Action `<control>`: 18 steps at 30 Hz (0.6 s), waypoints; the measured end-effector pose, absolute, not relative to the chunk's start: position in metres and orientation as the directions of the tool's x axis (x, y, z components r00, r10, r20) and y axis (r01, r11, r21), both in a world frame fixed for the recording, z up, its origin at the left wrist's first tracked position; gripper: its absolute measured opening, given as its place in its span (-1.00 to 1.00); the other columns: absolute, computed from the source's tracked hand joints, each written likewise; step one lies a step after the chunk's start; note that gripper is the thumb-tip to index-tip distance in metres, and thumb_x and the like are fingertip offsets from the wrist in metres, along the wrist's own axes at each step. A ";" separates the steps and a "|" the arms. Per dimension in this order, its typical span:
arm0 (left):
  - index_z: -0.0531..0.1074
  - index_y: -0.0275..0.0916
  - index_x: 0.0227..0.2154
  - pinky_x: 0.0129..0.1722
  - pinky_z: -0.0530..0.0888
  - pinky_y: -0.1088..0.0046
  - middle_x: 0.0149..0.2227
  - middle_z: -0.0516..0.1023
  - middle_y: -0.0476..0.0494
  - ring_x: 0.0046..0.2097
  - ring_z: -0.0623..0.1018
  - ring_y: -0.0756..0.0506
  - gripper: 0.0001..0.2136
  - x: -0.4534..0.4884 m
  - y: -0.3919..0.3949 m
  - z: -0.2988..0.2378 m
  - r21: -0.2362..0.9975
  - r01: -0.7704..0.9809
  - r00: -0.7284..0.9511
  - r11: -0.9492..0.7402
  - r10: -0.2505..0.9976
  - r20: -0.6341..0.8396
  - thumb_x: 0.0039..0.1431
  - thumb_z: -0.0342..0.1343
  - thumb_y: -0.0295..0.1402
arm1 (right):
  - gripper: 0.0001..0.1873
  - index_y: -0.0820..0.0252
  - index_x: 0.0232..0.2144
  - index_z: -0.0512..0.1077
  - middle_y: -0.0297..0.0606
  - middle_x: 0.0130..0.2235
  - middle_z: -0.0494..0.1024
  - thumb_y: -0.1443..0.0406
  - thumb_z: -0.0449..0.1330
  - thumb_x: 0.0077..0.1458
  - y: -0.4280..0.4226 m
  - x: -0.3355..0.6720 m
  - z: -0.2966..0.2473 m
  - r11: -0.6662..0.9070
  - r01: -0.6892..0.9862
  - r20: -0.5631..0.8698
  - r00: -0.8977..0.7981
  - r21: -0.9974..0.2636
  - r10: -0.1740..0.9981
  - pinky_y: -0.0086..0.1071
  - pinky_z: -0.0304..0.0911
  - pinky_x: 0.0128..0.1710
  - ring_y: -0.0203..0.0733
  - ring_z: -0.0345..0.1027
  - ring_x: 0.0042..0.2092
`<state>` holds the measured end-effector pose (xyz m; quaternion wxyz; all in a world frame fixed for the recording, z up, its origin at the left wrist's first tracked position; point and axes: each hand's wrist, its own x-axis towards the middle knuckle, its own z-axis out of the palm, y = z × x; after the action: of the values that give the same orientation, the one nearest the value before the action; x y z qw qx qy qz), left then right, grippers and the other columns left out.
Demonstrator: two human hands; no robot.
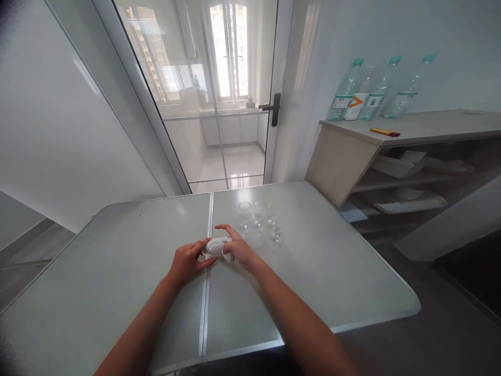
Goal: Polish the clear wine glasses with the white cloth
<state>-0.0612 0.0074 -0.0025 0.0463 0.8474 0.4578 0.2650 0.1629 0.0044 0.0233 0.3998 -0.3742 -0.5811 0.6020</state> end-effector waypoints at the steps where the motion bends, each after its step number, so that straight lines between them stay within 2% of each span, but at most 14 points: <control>1: 0.52 -0.21 0.01 -0.40 0.27 0.46 -0.44 0.53 -0.03 -0.45 0.43 -0.03 -0.54 -0.060 0.007 -0.001 0.404 0.730 0.426 -0.551 0.829 0.361 0.12 0.26 -0.06 | -0.19 0.02 0.23 0.25 -0.39 -0.35 0.46 0.46 0.07 -0.14 0.004 0.164 0.024 0.107 0.029 0.084 -0.433 -0.994 0.897 -0.40 0.19 -0.33 -0.22 0.27 -0.35; 3: 0.57 -0.23 -0.21 -0.46 0.24 0.50 -0.54 0.41 0.03 -0.50 0.37 0.00 -0.64 -0.061 0.007 0.004 0.606 0.646 0.433 -0.464 0.877 0.210 0.10 0.26 -0.04 | -0.15 0.00 0.28 0.21 -0.35 -0.21 0.53 0.48 0.06 -0.10 0.003 0.165 0.027 0.358 0.172 0.207 -0.562 -0.918 0.801 -0.31 0.23 -0.15 -0.18 0.33 -0.24; 5: 0.51 -0.27 -0.43 -0.54 0.19 0.51 -0.61 0.31 0.05 -0.57 0.28 0.04 -0.60 -0.065 0.008 0.010 0.795 0.533 0.497 -0.290 0.867 -0.017 0.15 0.17 0.03 | -0.12 0.00 0.32 0.17 -0.27 0.00 0.53 0.52 0.05 -0.09 0.001 0.167 0.030 0.546 0.223 0.261 -0.694 -0.808 0.670 -0.21 0.19 0.03 -0.11 0.35 -0.08; 7: 0.44 -0.29 -0.52 -0.61 0.14 0.50 -0.63 0.28 0.03 -0.63 0.21 0.06 -0.50 -0.069 0.008 0.015 0.888 0.452 0.580 -0.089 0.785 -0.217 0.23 0.04 0.10 | -0.11 0.02 0.33 0.17 -0.23 0.11 0.49 0.53 0.04 -0.09 -0.001 0.169 0.032 0.624 0.203 0.290 -0.750 -0.754 0.595 -0.16 0.14 0.12 -0.08 0.33 0.02; 8: 0.42 -0.29 -0.53 -0.62 0.13 0.50 -0.63 0.28 0.03 -0.64 0.19 0.07 -0.47 -0.070 0.009 0.017 0.900 0.435 0.598 -0.038 0.759 -0.258 0.25 0.00 0.12 | -0.11 0.02 0.32 0.20 -0.23 0.11 0.50 0.54 0.04 -0.10 -0.001 0.169 0.033 0.631 0.189 0.302 -0.753 -0.752 0.585 -0.16 0.13 0.13 -0.07 0.34 0.03; 10: 0.44 -0.29 -0.51 -0.60 0.13 0.50 -0.63 0.29 0.03 -0.63 0.22 0.06 -0.49 -0.070 0.008 0.018 0.886 0.452 0.570 -0.105 0.798 -0.196 0.23 0.03 0.11 | -0.17 0.01 0.25 0.30 -0.27 0.04 0.55 0.54 0.03 -0.11 -0.002 0.168 0.035 0.579 0.165 0.310 -0.711 -0.798 0.631 -0.19 0.17 0.09 -0.09 0.37 -0.01; 12: 0.53 -0.26 -0.40 -0.54 0.17 0.51 -0.61 0.33 0.04 -0.58 0.30 0.03 -0.57 -0.067 0.009 0.014 0.776 0.547 0.472 -0.314 0.881 0.023 0.14 0.17 0.08 | -0.26 0.01 0.15 0.40 -0.31 -0.03 0.56 0.52 0.03 -0.12 0.000 0.167 0.035 0.443 0.123 0.276 -0.629 -0.888 0.727 -0.25 0.22 0.00 -0.11 0.39 -0.05; 15: 0.58 -0.17 -0.13 -0.44 0.26 0.49 -0.52 0.51 -0.02 -0.49 0.42 -0.04 -0.56 -0.063 0.010 0.003 0.491 0.695 0.408 -0.525 0.850 0.332 0.04 0.28 0.04 | -0.34 0.03 0.03 0.46 -0.34 -0.17 0.55 0.47 0.08 -0.18 0.004 0.166 0.032 0.108 0.005 0.090 -0.514 -0.994 0.853 -0.37 0.24 -0.24 -0.16 0.38 -0.19; 18: 0.57 -0.17 -0.04 -0.38 0.31 0.44 -0.41 0.61 -0.15 -0.44 0.49 -0.08 -0.53 -0.059 0.010 -0.006 0.348 0.731 0.431 -0.587 0.793 0.431 0.10 0.26 0.03 | -0.32 0.10 0.02 0.43 -0.31 -0.31 0.50 0.44 0.09 -0.25 0.007 0.166 0.028 -0.201 -0.164 -0.116 -0.422 -0.966 0.899 -0.42 0.15 -0.43 -0.20 0.31 -0.34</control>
<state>-0.0589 0.0098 -0.0056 0.0544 0.8442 0.4512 0.2842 0.1664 0.0072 0.0277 0.3903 -0.3697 -0.4969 0.6812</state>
